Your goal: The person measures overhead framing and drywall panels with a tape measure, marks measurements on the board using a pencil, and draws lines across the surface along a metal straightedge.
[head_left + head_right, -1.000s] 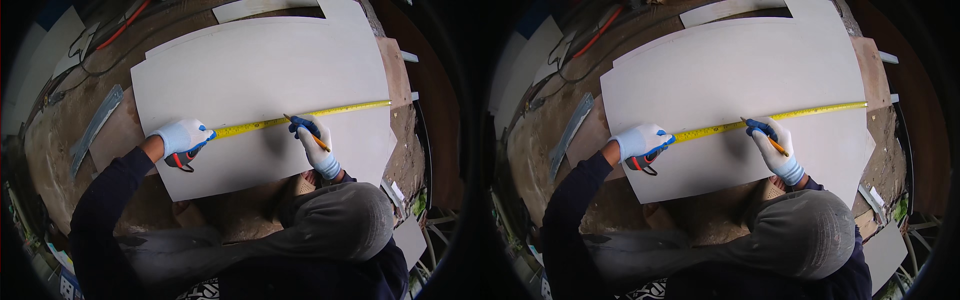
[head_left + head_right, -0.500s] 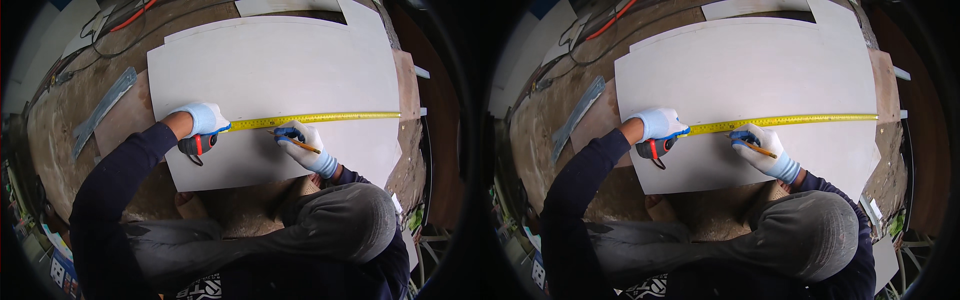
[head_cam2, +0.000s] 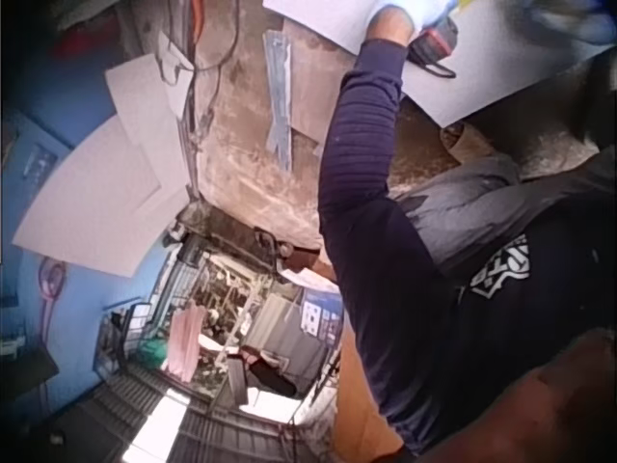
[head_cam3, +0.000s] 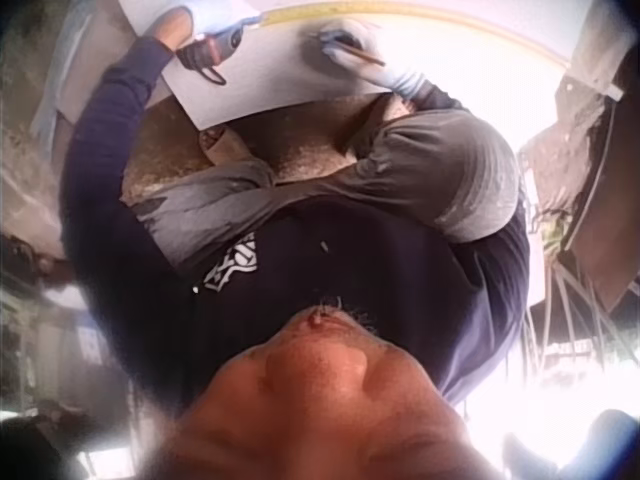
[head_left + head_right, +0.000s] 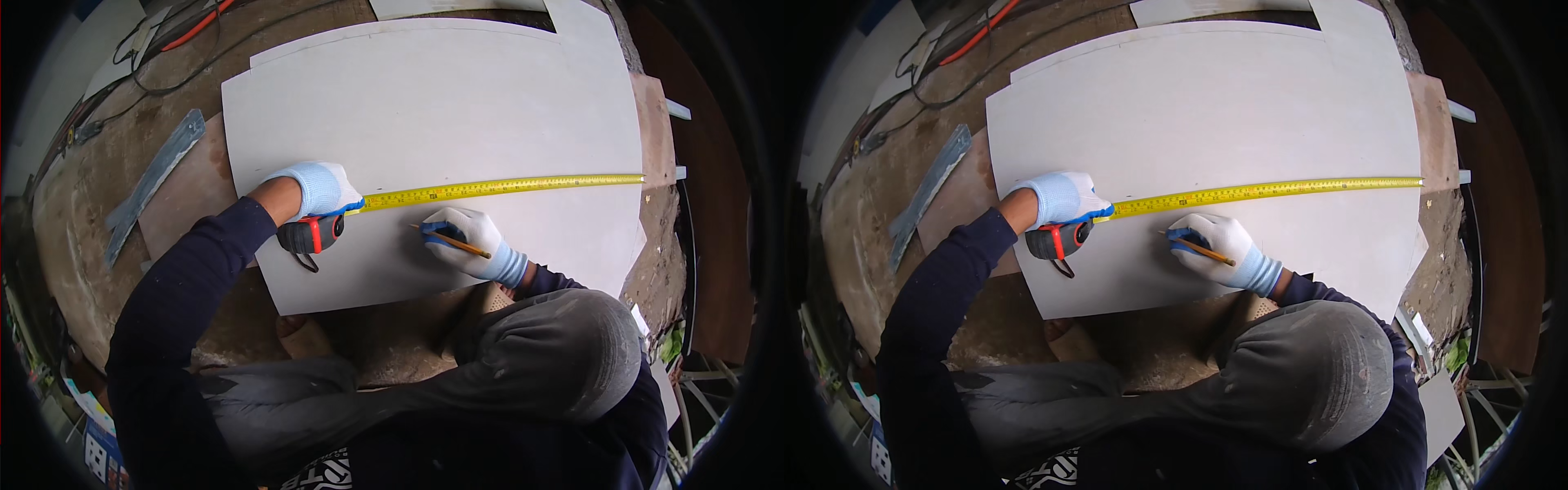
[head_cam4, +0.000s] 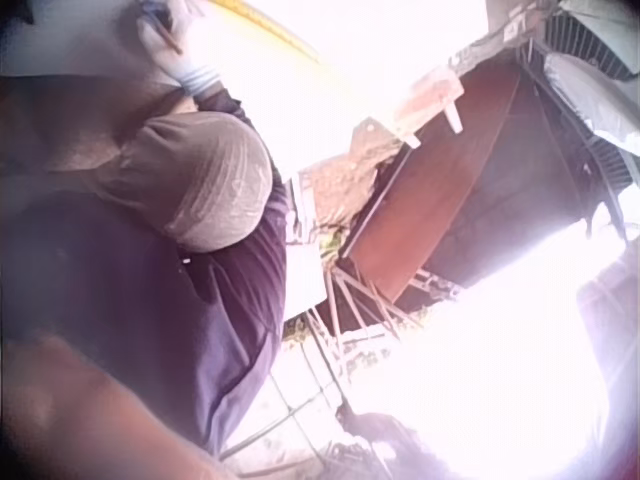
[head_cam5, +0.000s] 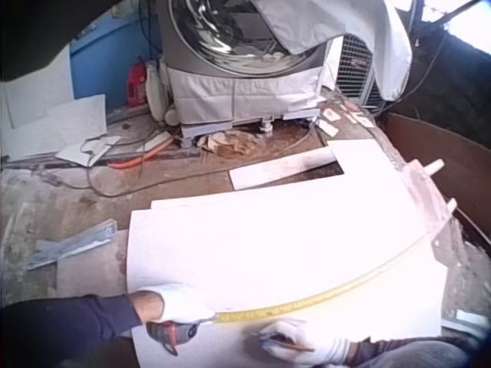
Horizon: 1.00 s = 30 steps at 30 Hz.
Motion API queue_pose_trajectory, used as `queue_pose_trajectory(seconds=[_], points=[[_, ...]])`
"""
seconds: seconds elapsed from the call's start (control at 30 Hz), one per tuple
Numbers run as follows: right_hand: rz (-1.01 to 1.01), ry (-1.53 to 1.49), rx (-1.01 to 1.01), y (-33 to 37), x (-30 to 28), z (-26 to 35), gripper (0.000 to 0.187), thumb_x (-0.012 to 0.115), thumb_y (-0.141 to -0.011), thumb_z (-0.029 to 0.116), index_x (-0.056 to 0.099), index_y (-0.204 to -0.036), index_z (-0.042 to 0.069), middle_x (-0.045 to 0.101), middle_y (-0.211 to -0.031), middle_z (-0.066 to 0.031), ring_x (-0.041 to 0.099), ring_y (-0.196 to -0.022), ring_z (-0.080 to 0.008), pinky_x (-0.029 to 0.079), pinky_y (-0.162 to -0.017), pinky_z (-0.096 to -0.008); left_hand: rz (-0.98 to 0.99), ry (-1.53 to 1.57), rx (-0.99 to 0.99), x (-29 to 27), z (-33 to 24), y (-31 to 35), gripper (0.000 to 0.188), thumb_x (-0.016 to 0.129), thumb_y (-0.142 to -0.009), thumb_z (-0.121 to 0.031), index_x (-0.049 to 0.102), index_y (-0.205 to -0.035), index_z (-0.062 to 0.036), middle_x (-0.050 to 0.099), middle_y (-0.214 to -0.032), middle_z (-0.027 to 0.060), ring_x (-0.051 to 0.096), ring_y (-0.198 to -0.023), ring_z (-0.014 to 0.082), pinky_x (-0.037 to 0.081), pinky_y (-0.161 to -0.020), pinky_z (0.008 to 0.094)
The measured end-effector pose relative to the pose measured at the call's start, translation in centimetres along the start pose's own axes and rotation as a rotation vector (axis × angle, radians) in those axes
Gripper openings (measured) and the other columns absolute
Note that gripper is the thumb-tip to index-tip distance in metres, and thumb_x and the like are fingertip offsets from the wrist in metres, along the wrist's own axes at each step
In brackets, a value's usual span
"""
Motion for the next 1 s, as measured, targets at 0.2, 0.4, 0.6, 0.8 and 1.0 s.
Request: queue_pose_trajectory(seconds=[0.2, 0.4, 0.6, 0.8, 1.0], points=[[-0.024, -0.024, 0.014, 0.0, 0.1, -0.3, 0.028, 0.080, -0.090, 0.013, 0.069, -0.115, 0.006, 0.075, -0.100, -0.0148, 0.075, -0.090, -0.0333, 0.060, -0.082, -0.0383, -0.004, 0.025, -0.011, 0.1, -0.4, 0.7, 0.061, 0.063, -0.095, -0.054, 0.080, -0.096, 0.0038, 0.073, -0.076, 0.0208, 0.065, -0.060, 0.0304, 0.054, -0.063, 0.0430], [-0.122, -0.089, 0.042, -0.8, -0.8, -0.2, 0.024, 0.080, -0.091, 0.013, 0.070, -0.111, 0.003, 0.077, -0.095, -0.0140, 0.076, -0.083, -0.0280, 0.060, -0.078, -0.0359, -0.002, 0.004, 0.008, 0.9, -0.3, 0.3, 0.062, 0.062, -0.095, -0.054, 0.080, -0.095, 0.0051, 0.072, -0.076, 0.0215, 0.066, -0.061, 0.0320, 0.055, -0.065, 0.0443], [-0.057, -0.049, 0.085, -4.1, -2.1, 0.0, 0.018, 0.078, -0.090, 0.008, 0.074, -0.105, 0.001, 0.077, -0.092, -0.0123, 0.072, -0.073, -0.0170, 0.058, -0.070, -0.0307, 0.050, -0.015, -0.024, 1.0, -0.7, 0.6, 0.061, 0.062, -0.094, -0.053, 0.079, -0.091, 0.0050, 0.071, -0.073, 0.0200, 0.065, -0.060, 0.0307, 0.054, -0.063, 0.0443], [-0.034, -0.037, 0.036, -5.1, -1.6, 0.1, 0.016, 0.077, -0.090, 0.009, 0.074, -0.103, 0.000, 0.076, -0.090, -0.0135, 0.074, -0.073, -0.0198, 0.060, -0.071, -0.0321, 0.041, -0.030, -0.028, 1.6, -0.5, 0.5, 0.058, 0.062, -0.093, -0.052, 0.079, -0.088, 0.0029, 0.069, -0.070, 0.0167, 0.062, -0.057, 0.0273, 0.052, -0.059, 0.0421], [0.004, 0.007, 0.045, -5.4, -1.0, -0.3, 0.017, 0.077, -0.090, 0.011, 0.074, -0.103, 0.000, 0.077, -0.089, -0.0139, 0.075, -0.075, -0.0217, 0.061, -0.073, -0.0323, 0.080, -0.018, -0.075, 2.5, 0.1, 0.1, 0.056, 0.062, -0.094, -0.051, 0.077, -0.081, 0.0009, 0.067, -0.067, 0.0134, 0.061, -0.056, 0.0246, 0.051, -0.056, 0.0412]])
Point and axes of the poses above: each hand's wrist, its own y-axis away from the middle knuckle, its own x-axis out of the palm, z = x × y, the point moved 7 cm from there along -y, towards the middle knuckle
